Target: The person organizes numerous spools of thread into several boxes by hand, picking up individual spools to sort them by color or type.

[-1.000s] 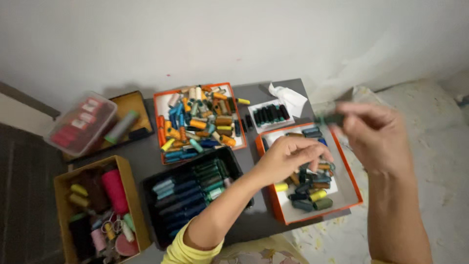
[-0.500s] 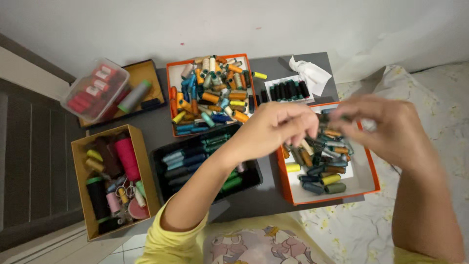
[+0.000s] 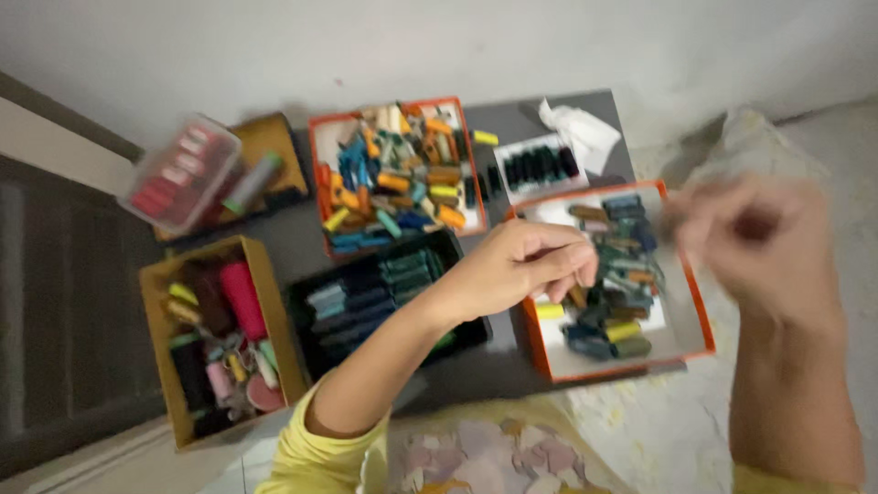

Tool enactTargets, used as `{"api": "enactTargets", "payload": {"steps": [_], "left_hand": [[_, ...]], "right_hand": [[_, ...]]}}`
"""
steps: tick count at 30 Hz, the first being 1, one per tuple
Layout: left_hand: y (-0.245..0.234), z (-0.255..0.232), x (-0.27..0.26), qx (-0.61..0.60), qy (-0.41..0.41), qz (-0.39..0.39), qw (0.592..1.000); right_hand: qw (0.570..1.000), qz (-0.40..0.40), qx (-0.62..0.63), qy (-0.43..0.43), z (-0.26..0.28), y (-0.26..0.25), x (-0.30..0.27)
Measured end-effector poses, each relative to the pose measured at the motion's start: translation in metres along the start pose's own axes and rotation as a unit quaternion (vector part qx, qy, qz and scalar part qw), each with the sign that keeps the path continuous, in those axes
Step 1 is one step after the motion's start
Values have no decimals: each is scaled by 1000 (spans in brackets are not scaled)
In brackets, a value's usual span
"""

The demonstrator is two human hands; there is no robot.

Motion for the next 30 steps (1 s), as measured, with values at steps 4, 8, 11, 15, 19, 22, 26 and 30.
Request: {"api": "enactTargets", "payload": {"steps": [4, 8, 11, 15, 19, 22, 26, 30], "left_hand": [[-24, -1, -8, 50, 2, -38, 998], [-33, 12, -7, -14, -66, -47, 997], [-52, 8, -12, -30, -73, -90, 993], [-62, -5, -20, 76, -56, -69, 993], [-70, -28, -33, 25, -43, -106, 993], [-73, -50, -54, 119, -76, -145, 979], [-69, -55, -64, 115, -31, -131, 984], [-82, -63, -79, 100, -48, -178, 978]], "right_hand": [[974, 75, -203, -67, 3, 28, 12], [988, -94, 78, 90, -1, 41, 33], [950, 300, 87, -27, 13, 45, 30], [981, 82, -175, -32, 19, 66, 55], [975, 219, 12, -16, 43, 62, 51], [970, 137, -174, -103, 51, 80, 63], [971, 132, 163, -117, 58, 77, 56], [959, 261, -90, -65, 59, 98, 60]]}}
Point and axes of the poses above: each hand's wrist, its own x-axis towards the middle knuckle, its own y-axis out of the palm, z = x × y, the point moved 1 cm from there along x, towards the middle knuckle, and after that the axes turned 10 degrees about -z, right-handed, at the moved point
